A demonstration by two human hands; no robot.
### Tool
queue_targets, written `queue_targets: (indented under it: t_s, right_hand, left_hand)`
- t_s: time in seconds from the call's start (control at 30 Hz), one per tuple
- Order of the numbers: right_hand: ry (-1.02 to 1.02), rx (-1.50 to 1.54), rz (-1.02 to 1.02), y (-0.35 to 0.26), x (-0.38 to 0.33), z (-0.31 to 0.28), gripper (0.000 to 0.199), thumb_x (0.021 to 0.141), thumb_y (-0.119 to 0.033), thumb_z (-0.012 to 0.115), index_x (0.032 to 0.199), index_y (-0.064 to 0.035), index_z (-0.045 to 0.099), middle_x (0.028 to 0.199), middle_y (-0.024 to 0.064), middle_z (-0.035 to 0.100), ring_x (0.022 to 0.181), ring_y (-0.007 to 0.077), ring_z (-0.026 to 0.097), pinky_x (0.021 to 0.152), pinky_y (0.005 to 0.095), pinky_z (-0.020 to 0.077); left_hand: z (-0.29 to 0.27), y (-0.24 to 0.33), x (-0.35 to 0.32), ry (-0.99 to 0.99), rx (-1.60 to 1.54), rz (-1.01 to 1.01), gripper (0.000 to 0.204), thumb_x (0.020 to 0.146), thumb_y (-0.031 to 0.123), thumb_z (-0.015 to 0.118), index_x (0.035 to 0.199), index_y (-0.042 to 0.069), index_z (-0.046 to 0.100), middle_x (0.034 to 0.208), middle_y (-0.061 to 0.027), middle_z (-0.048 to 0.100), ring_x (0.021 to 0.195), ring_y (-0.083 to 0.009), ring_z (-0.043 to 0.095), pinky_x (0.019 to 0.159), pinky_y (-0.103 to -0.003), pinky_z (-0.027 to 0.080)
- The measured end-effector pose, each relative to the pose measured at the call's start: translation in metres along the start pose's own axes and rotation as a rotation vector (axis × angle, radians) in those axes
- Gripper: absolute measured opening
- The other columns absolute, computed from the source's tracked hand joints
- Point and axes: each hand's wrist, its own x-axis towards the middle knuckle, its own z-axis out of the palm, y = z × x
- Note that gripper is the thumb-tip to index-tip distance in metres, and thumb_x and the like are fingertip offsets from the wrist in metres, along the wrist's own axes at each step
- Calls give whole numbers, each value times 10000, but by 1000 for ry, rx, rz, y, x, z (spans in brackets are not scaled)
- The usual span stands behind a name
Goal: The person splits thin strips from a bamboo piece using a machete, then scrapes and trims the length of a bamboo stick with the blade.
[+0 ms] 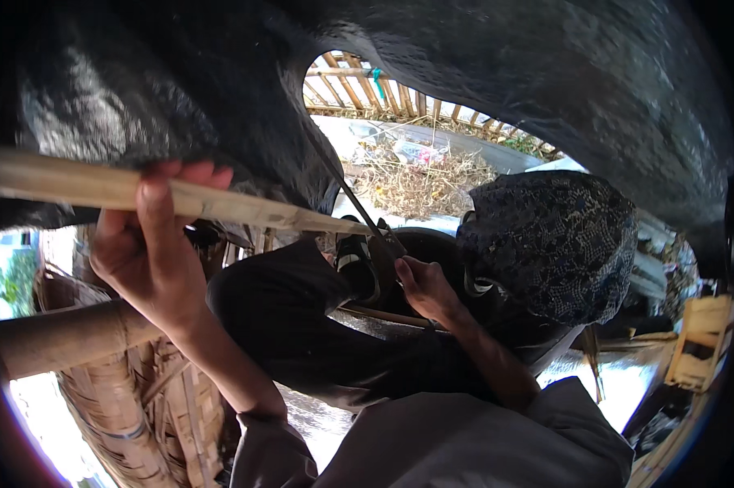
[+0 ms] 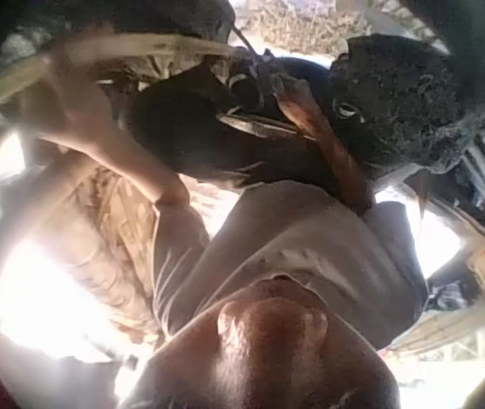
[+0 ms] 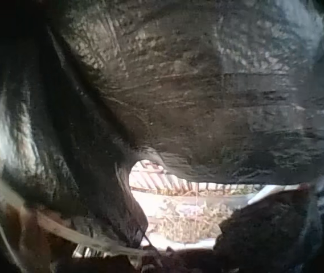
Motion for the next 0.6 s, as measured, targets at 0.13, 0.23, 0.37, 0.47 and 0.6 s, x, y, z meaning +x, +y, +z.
queue_targets:
  t_s: [0.13, 0.23, 0.37, 0.47, 0.6]
  right_hand:
    - [9, 96, -1, -36, 4, -5, 262, 899, -199, 426, 742, -2, 498, 534, 158, 492, 498, 318, 533, 458, 365, 390]
    - [120, 370, 36, -62, 10, -7, 308, 905, -225, 424, 712, 8, 483, 464, 69, 455, 413, 154, 503, 400, 309, 345]
    - [241, 575, -178, -52, 23, 1, 405, 940, -309, 316, 666, -42, 448, 435, -26, 396, 331, 47, 385, 321, 213, 279]
    - [162, 447, 52, 36, 19, 34, 398, 937, -310, 319, 673, -47, 458, 463, 7, 430, 347, 72, 423, 330, 229, 309]
    - [188, -635, -32, 197, -6, 74, 419, 911, -369, 342, 718, -33, 500, 498, 54, 477, 385, 142, 502, 378, 296, 408]
  left_hand:
    - [-1, 2, 0, 26, -5, -56, 250, 877, 161, 508, 924, -83, 536, 786, -186, 614, 673, -256, 634, 620, -295, 547]
    - [-9, 1, -3, 42, 11, -61, 237, 872, 151, 515, 918, -79, 549, 774, -192, 617, 671, -256, 638, 608, -295, 554]
    - [-17, -3, -5, 63, -76, -52, 214, 868, 129, 514, 916, -74, 564, 776, -195, 620, 669, -258, 640, 619, -297, 560]
    - [-25, -3, -5, 71, -34, -47, 211, 867, 125, 516, 909, -75, 569, 782, -195, 621, 671, -253, 640, 622, -301, 562]
    - [-17, 5, 3, 171, 49, -93, 211, 863, 126, 522, 905, -75, 572, 783, -199, 621, 672, -249, 641, 620, -310, 563]
